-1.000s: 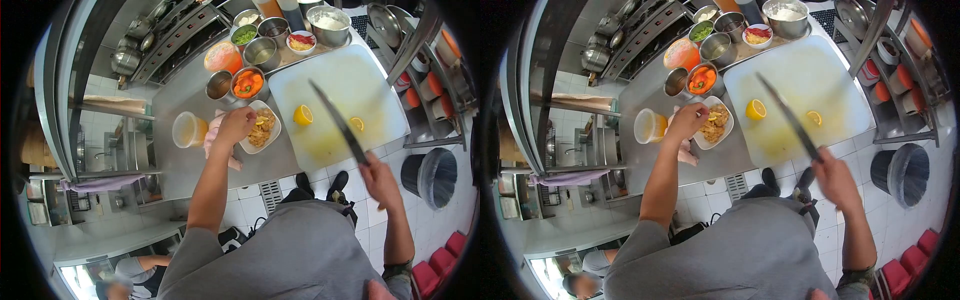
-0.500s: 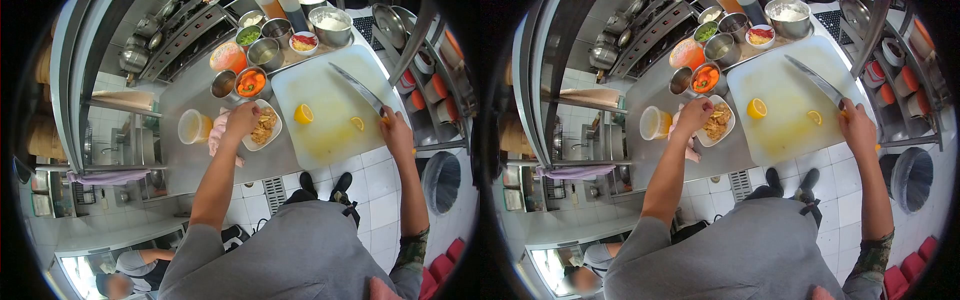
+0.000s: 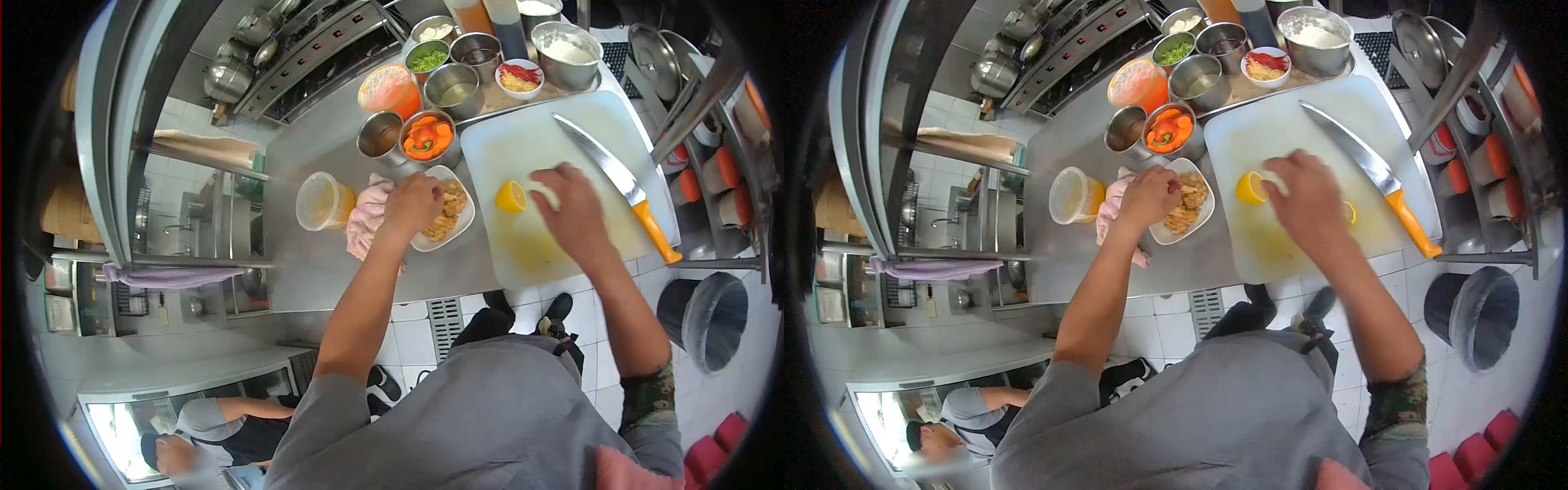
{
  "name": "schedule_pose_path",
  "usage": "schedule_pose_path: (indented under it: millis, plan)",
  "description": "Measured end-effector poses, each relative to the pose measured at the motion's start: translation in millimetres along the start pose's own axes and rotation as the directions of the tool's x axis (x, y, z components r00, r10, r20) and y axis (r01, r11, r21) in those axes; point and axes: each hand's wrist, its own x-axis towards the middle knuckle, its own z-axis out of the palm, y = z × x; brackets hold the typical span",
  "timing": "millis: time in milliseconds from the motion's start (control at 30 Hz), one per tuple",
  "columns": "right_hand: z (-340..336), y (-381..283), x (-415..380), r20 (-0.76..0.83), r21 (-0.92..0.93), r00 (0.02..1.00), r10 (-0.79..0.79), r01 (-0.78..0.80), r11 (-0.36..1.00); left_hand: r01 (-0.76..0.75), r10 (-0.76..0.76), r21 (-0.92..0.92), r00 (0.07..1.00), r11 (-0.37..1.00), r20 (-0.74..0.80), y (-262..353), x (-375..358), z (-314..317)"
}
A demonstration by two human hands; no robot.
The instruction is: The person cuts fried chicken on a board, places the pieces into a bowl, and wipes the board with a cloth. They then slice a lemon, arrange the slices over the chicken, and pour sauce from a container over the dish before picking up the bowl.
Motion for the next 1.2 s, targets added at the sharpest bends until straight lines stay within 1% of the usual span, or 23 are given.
schedule_pose_path:
  millis: [33,100,167,200,267,300,400,500,567,600,667,767,800,867,1000,1067,1100,1167,1200]
  plan:
    - [20,-9,11,0.088,0.086,0.996,-0.019,0.011,0.996,0.022,-0.022,-0.058,1.0,0.998,0.007,3,-1,-9]
    - [65,-22,28,0.196,0.112,0.978,-0.072,0.05,0.992,0.071,-0.065,-0.176,0.997,0.982,0.04,3,-2,-31]
    - [106,-33,36,0.247,0.025,0.966,-0.081,0.077,0.997,0.114,-0.091,-0.282,0.992,0.953,0.091,-9,1,-52]
    - [120,-37,38,0.278,-0.016,0.957,-0.082,0.09,0.996,0.111,-0.074,-0.301,0.989,0.947,0.131,-20,3,-51]
    - [138,-41,40,0.293,-0.115,0.955,-0.053,0.09,0.989,0.111,-0.041,-0.337,0.977,0.935,0.208,-42,11,-44]
    - [144,-42,41,0.295,-0.164,0.955,-0.037,0.089,0.982,0.105,-0.019,-0.379,0.974,0.919,0.226,-51,15,-38]
    - [156,-41,40,0.272,-0.117,0.961,-0.037,0.071,0.991,0.102,0.046,-0.469,0.955,0.877,0.294,-68,21,-26]
    - [158,-39,35,0.175,-0.081,0.978,-0.113,0.128,0.988,0.128,0.066,-0.496,0.933,0.859,0.354,-73,25,-21]
    - [159,-44,35,0.114,-0.118,0.984,-0.135,0.148,0.982,0.132,0.071,-0.499,0.927,0.856,0.368,-70,30,-24]
    - [159,-47,34,0.084,-0.136,0.986,-0.146,0.157,0.978,0.106,0.087,-0.491,0.932,0.865,0.353,-71,32,-21]
    - [158,-51,33,0.119,-0.095,0.99,-0.075,0.087,0.992,0.054,0.115,-0.47,0.939,0.881,0.323,-74,34,-14]
    - [153,-59,37,0.136,-0.053,0.991,0.008,-0.001,0.999,0.032,0.14,-0.503,0.943,0.863,0.301,-77,34,-9]
    - [152,-60,36,0.136,-0.042,0.99,0.038,-0.033,0.999,0.046,0.132,-0.51,0.943,0.859,0.307,-79,33,-5]
    - [152,-58,39,0.187,-0.056,0.981,0.051,-0.041,0.998,0.065,0.118,-0.52,0.943,0.852,0.312,-82,35,2]
    - [158,-48,48,0.227,-0.009,0.971,0.077,-0.076,0.997,0.026,0.183,-0.579,0.937,0.815,0.298,-81,33,0]
    - [155,-44,54,0.289,0.144,0.947,0.14,-0.187,0.972,0.036,0.185,-0.591,0.933,0.806,0.31,-82,32,-1]
    - [154,-45,56,0.323,0.216,0.931,0.168,-0.246,0.945,0.071,0.152,-0.589,0.935,0.805,0.321,-81,31,-6]
    - [155,-48,57,0.201,0.094,0.97,0.136,-0.158,0.983,0.136,0.09,-0.584,0.935,0.8,0.342,-79,30,-18]
    - [155,-49,57,0.141,0.027,0.984,0.114,-0.119,0.993,0.167,0.087,-0.618,0.929,0.768,0.359,-81,29,-20]
